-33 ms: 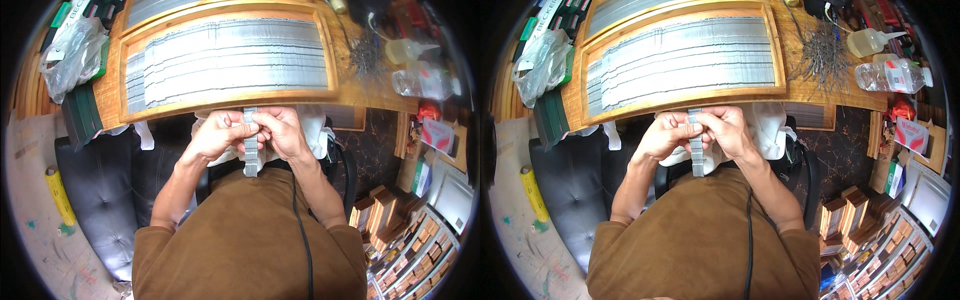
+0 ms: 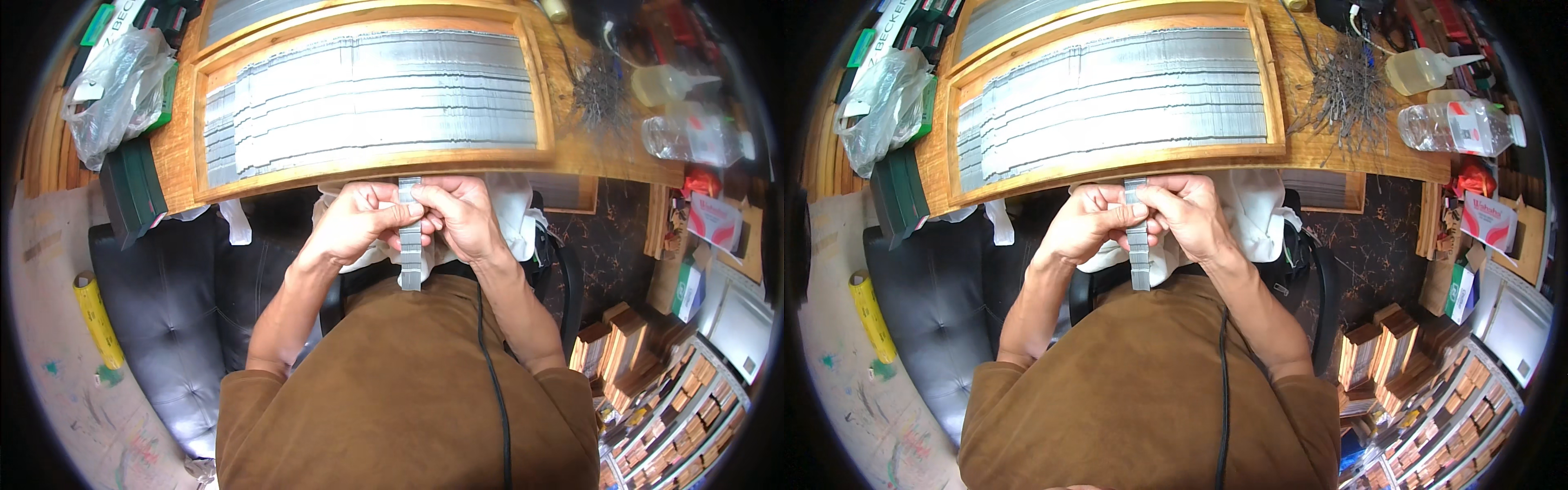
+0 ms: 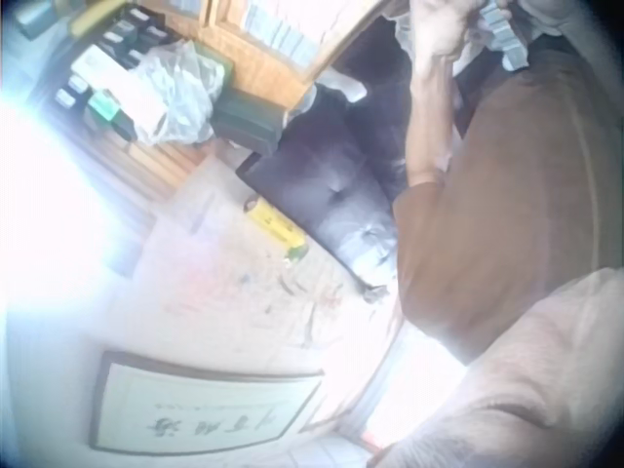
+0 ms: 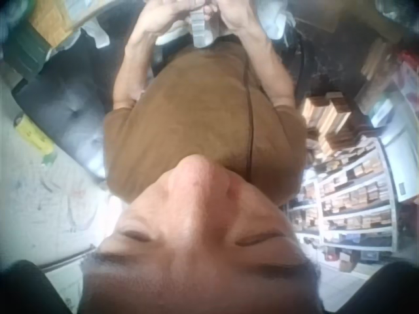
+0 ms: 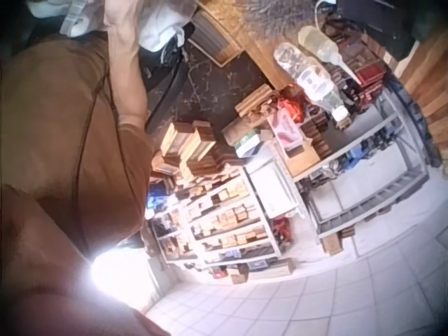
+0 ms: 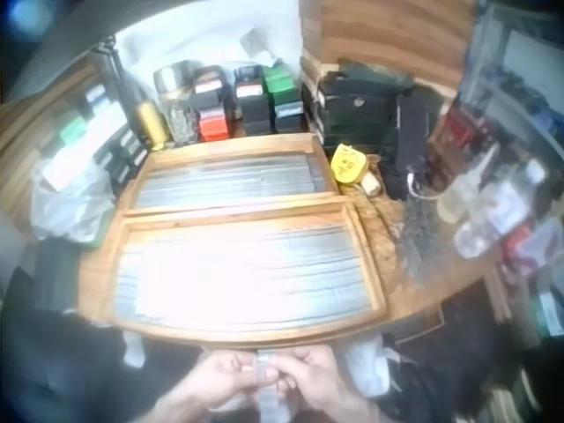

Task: The person repeatedly picks up small metal strips from a wooden tray and interlocks them by hand into a single chain. The person occasionally wipes the strips with a white cloth and places the assembled chain back into the tray.

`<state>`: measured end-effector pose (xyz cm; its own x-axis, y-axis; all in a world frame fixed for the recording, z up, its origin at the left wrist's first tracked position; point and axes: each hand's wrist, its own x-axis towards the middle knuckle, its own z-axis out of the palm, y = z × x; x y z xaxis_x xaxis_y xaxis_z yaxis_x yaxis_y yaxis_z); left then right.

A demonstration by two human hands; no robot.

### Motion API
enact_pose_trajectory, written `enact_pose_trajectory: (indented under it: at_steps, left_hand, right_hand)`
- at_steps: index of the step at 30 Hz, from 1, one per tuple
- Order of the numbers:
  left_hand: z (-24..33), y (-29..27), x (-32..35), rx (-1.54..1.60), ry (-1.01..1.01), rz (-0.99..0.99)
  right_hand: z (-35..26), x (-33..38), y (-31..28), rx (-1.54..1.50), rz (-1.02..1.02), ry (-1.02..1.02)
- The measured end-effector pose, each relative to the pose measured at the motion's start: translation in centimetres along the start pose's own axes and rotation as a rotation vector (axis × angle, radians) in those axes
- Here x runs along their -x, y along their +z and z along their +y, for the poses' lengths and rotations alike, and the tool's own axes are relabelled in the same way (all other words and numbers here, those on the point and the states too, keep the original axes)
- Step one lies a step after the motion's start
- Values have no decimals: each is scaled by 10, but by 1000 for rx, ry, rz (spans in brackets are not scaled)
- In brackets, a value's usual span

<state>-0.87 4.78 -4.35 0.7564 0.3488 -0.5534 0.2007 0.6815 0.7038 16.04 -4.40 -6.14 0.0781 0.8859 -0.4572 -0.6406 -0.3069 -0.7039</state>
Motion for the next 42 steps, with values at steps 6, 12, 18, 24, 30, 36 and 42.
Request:
enact_pose_trajectory:
  at_steps: [6,12,18,24,30,36,42]
  left_hand:
    - [-9,0,-3,23,30,33]
    - [-4,4,-2,11,20,35]
    - [7,10,9,-15,4,52]
    - [8,21,30,40,-13,34]
    - [4,24,36,119,-40,29]
    - [-16,20,37,15,120,6]
    - [-21,19,41,21,177,-22]
  right_hand:
    - [-1,0,-5,-11,-26,32]
    - [-2,-3,-8,-24,-33,50]
    - [-7,3,-5,17,-83,62]
    - [-23,24,7,80,-112,61]
    - [-16,29,7,89,-112,55]
    - [-12,35,12,154,-92,-18]
    - [-9,38,9,209,-135,-41]
